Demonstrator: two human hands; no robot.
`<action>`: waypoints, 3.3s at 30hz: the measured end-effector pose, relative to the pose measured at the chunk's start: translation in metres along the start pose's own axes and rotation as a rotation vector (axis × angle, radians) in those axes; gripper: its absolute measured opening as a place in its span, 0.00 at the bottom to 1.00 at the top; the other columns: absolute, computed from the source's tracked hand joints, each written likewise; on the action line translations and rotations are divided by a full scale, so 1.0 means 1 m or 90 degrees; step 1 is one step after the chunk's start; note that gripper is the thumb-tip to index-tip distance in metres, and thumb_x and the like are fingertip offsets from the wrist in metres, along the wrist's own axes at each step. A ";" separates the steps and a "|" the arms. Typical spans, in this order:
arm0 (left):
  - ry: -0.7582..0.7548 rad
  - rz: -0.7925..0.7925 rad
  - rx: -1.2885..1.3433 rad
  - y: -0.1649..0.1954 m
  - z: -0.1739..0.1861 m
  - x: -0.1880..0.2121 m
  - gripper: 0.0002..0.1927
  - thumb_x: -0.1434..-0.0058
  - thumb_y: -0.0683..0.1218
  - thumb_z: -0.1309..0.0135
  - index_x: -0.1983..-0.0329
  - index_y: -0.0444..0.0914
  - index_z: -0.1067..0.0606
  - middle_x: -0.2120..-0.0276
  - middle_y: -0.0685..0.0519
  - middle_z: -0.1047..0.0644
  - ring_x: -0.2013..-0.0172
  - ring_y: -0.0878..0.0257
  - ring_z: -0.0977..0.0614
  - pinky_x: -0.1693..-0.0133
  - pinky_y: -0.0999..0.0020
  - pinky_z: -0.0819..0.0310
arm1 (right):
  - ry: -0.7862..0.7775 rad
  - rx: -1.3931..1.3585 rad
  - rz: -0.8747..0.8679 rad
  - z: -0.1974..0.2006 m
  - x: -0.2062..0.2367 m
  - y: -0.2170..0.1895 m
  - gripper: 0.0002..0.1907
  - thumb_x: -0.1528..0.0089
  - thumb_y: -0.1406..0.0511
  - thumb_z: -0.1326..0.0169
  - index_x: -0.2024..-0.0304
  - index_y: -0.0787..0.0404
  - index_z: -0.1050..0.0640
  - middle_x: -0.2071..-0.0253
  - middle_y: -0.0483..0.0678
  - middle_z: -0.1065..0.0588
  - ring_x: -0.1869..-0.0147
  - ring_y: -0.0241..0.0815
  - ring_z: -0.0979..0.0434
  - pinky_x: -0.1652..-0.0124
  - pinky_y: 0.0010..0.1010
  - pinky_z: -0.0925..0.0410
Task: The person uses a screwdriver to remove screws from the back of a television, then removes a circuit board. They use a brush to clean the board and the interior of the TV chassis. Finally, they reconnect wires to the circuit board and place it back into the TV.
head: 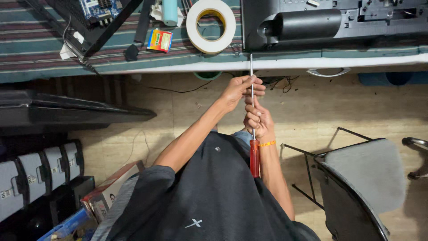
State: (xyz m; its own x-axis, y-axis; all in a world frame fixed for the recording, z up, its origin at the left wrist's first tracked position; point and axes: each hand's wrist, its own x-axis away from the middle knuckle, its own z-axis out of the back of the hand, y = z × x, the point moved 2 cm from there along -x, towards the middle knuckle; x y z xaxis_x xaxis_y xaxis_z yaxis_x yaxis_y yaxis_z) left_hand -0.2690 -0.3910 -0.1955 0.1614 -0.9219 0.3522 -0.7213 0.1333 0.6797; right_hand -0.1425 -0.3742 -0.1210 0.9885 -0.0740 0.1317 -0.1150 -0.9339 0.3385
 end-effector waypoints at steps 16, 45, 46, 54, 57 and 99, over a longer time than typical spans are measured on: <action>0.130 0.000 -0.022 -0.018 -0.003 -0.011 0.20 0.29 0.56 0.50 0.55 0.33 0.23 0.62 0.43 0.16 0.63 0.55 0.12 0.59 0.64 0.18 | 0.695 1.142 0.531 0.097 0.161 0.063 0.17 0.34 0.60 0.40 0.49 0.66 0.22 0.61 0.49 0.20 0.62 0.34 0.25 0.63 0.25 0.30; -0.067 0.046 -0.163 -0.068 -0.161 -0.042 0.19 0.26 0.52 0.55 0.44 0.33 0.29 0.56 0.44 0.19 0.61 0.60 0.15 0.61 0.69 0.20 | 0.901 1.094 0.513 0.059 0.258 -0.013 0.17 0.39 0.62 0.37 0.49 0.62 0.20 0.71 0.44 0.22 0.70 0.30 0.26 0.70 0.24 0.31; -0.085 0.056 -0.159 -0.074 -0.174 -0.055 0.18 0.26 0.52 0.55 0.45 0.32 0.29 0.56 0.44 0.19 0.60 0.60 0.15 0.61 0.69 0.20 | 0.922 1.086 0.517 0.056 0.264 -0.025 0.18 0.39 0.62 0.37 0.49 0.62 0.20 0.72 0.45 0.22 0.71 0.31 0.27 0.70 0.25 0.32; -0.139 0.006 -0.223 -0.128 -0.275 -0.192 0.18 0.26 0.51 0.55 0.46 0.33 0.28 0.57 0.44 0.19 0.59 0.58 0.14 0.60 0.69 0.17 | 0.827 1.129 0.661 0.028 0.325 -0.177 0.19 0.39 0.62 0.37 0.48 0.64 0.23 0.62 0.47 0.19 0.60 0.31 0.21 0.58 0.25 0.29; -0.132 -0.003 -0.217 -0.151 -0.345 -0.248 0.17 0.27 0.51 0.56 0.46 0.34 0.28 0.59 0.45 0.19 0.61 0.59 0.13 0.62 0.68 0.17 | 0.795 1.104 0.710 0.000 0.373 -0.241 0.18 0.38 0.63 0.38 0.49 0.65 0.24 0.61 0.47 0.18 0.58 0.31 0.21 0.58 0.24 0.28; 0.160 -0.168 0.141 -0.136 -0.448 -0.308 0.13 0.25 0.52 0.54 0.59 0.37 0.31 0.76 0.60 0.34 0.80 0.73 0.36 0.78 0.75 0.43 | 0.648 1.213 0.992 -0.165 0.312 -0.564 0.09 0.40 0.72 0.43 0.59 0.62 0.28 0.63 0.44 0.28 0.60 0.40 0.32 0.56 0.32 0.36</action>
State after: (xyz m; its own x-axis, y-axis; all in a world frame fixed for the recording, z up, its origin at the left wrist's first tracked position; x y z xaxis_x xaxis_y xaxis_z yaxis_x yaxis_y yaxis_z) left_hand 0.0814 0.0379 -0.1081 0.4991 -0.7929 0.3497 -0.7561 -0.2012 0.6228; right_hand 0.2147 0.1872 -0.1172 0.0471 -0.9539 -0.2965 0.3875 0.2910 -0.8747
